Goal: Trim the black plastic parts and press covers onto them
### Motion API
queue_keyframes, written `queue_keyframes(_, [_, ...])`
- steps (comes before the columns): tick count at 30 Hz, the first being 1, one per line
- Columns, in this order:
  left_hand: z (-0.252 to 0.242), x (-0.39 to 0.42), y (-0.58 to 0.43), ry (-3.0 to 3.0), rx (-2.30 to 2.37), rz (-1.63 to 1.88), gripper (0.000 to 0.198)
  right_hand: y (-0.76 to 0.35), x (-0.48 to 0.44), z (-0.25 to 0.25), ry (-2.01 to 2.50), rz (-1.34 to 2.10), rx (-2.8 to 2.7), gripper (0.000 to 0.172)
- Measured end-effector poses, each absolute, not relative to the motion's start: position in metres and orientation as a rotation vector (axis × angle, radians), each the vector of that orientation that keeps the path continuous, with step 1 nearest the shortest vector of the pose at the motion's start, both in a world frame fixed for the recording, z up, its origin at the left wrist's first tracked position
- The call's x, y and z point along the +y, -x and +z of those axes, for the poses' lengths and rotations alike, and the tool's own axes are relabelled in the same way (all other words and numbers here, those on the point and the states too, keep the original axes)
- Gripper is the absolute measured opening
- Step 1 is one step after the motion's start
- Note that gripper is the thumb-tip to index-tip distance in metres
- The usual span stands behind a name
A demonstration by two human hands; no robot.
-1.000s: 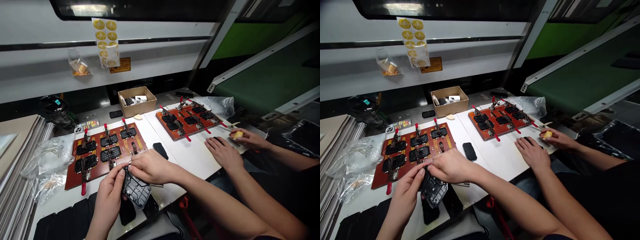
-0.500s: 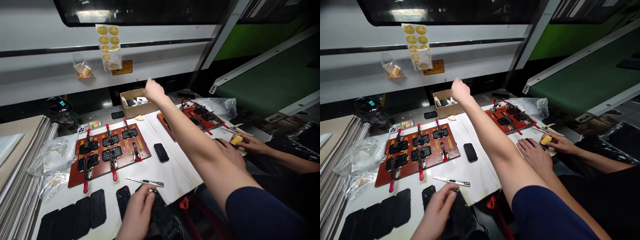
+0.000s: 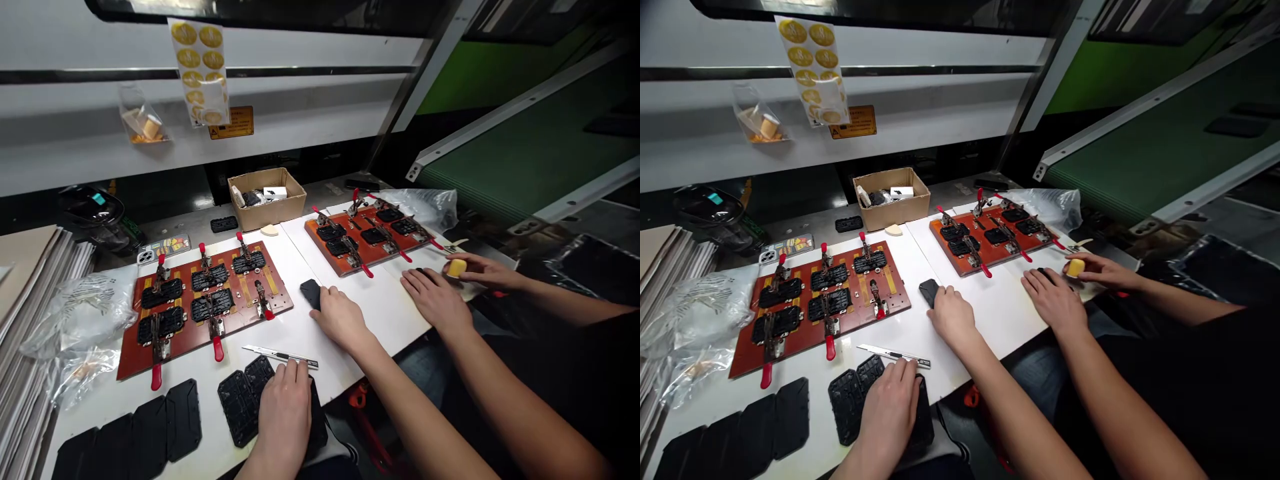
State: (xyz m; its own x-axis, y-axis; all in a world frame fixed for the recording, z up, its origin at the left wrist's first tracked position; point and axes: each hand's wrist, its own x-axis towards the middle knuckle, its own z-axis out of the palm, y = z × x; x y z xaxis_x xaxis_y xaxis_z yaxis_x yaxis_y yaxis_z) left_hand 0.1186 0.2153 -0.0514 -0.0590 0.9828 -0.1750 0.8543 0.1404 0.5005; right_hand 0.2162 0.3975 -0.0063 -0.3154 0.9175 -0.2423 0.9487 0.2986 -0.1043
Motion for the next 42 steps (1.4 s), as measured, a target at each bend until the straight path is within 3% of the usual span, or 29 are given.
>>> queue_keyframes(2, [-0.058,0.213,-0.123,-1.793,2.022,0.358,0.033,-0.220,0.410,-0.005,-1.819,-0.349,2.469,0.025])
queue_keyframes(5, [-0.063,0.208,-0.124,-1.816,2.126,0.405,0.036,-0.207,0.441,0.001,-1.786,-0.435,2.682,0.037])
queue_keyframes(13, [-0.043,0.210,-0.091,-1.822,2.385,0.701,0.028,-0.120,0.481,-0.032,-0.871,-0.973,3.125,0.026])
queue_keyframes(16, [-0.027,0.241,-0.047,-1.768,2.436,0.704,0.025,-0.114,0.476,-0.048,-0.857,-0.987,3.172,0.023])
queue_keyframes(21, [-0.021,0.312,0.028,-1.868,2.289,0.511,0.045,-0.114,0.467,-0.056,-0.946,-1.004,3.162,0.023])
queue_keyframes(24, [-0.025,0.333,0.048,-1.931,2.164,0.384,0.045,-0.116,0.460,-0.047,-1.028,-1.024,3.083,0.024])
queue_keyframes(27, [-0.026,0.336,0.057,-1.958,2.101,0.324,0.046,-0.130,0.448,-0.029,-1.171,-1.053,2.911,0.035])
queue_keyframes(30, [-0.026,0.335,0.062,-1.962,2.075,0.301,0.047,-0.149,0.425,-0.010,-1.125,-1.168,2.612,0.070])
queue_keyframes(32, [-0.027,0.336,0.062,-1.963,2.066,0.296,0.047,-0.158,0.408,-0.001,-0.975,-1.239,2.436,0.073])
queue_keyframes(37, [-0.026,0.338,0.056,-1.966,2.095,0.328,0.039,-0.153,0.379,0.003,-0.982,-1.060,2.360,0.052])
queue_keyframes(40, [-0.017,0.324,0.064,-1.946,2.182,0.425,0.026,-0.145,0.372,-0.002,-1.095,-0.826,2.359,0.049])
queue_keyframes(42, [-0.013,0.306,0.080,-1.867,2.312,0.508,0.032,-0.142,0.369,-0.005,-1.126,-0.717,2.357,0.051])
